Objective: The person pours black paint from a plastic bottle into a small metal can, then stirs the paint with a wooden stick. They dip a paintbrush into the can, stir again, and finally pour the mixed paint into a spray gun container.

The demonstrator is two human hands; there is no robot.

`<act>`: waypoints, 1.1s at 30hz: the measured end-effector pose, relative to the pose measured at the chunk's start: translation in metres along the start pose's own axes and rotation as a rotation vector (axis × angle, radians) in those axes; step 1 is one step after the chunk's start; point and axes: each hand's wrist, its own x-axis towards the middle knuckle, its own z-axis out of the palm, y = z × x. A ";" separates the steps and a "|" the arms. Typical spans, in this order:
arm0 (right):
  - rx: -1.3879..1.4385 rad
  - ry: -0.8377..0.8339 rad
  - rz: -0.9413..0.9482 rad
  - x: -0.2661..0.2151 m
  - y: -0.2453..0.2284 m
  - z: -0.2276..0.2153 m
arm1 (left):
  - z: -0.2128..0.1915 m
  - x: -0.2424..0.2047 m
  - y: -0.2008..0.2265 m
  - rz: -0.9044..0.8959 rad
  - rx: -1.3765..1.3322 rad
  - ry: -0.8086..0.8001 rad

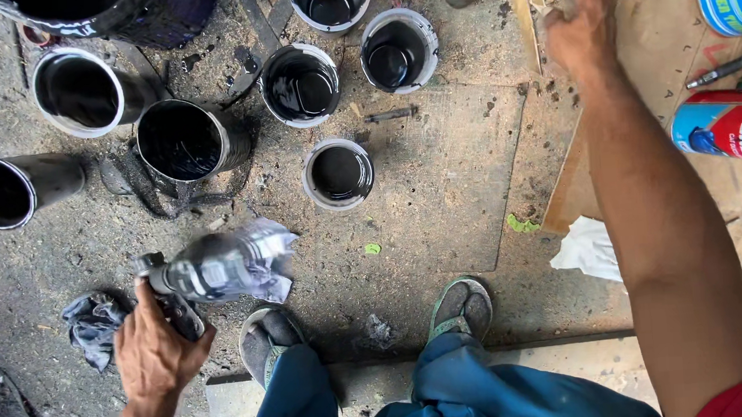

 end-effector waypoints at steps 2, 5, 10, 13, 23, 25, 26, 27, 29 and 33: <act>0.042 0.107 -0.247 0.057 0.060 0.044 | 0.003 0.000 -0.014 0.009 0.042 -0.032; 0.022 0.098 -0.319 0.097 0.104 0.058 | 0.013 0.008 -0.024 0.032 0.040 -0.084; 0.048 0.278 -0.313 0.042 0.041 0.008 | 0.024 0.016 -0.027 0.082 0.114 0.005; 0.276 0.512 -0.454 0.070 0.086 0.014 | 0.034 0.016 -0.023 0.095 0.198 0.097; 1.114 0.783 -0.080 0.001 0.061 -0.080 | 0.048 0.014 -0.021 0.043 0.183 0.149; 0.952 0.556 0.064 -0.044 0.060 -0.107 | 0.044 0.013 -0.021 0.076 0.074 0.209; 0.773 0.344 0.197 -0.066 0.060 -0.120 | 0.042 0.013 -0.023 0.122 -0.033 0.277; 0.779 0.327 0.186 -0.072 0.078 -0.121 | 0.039 0.012 -0.025 0.102 -0.031 0.279; 0.568 0.164 0.456 -0.083 0.116 -0.129 | 0.032 0.013 -0.027 0.154 -0.014 0.293; 0.600 0.113 -0.410 -0.198 -0.003 -0.141 | -0.032 0.025 0.051 0.133 -0.123 0.136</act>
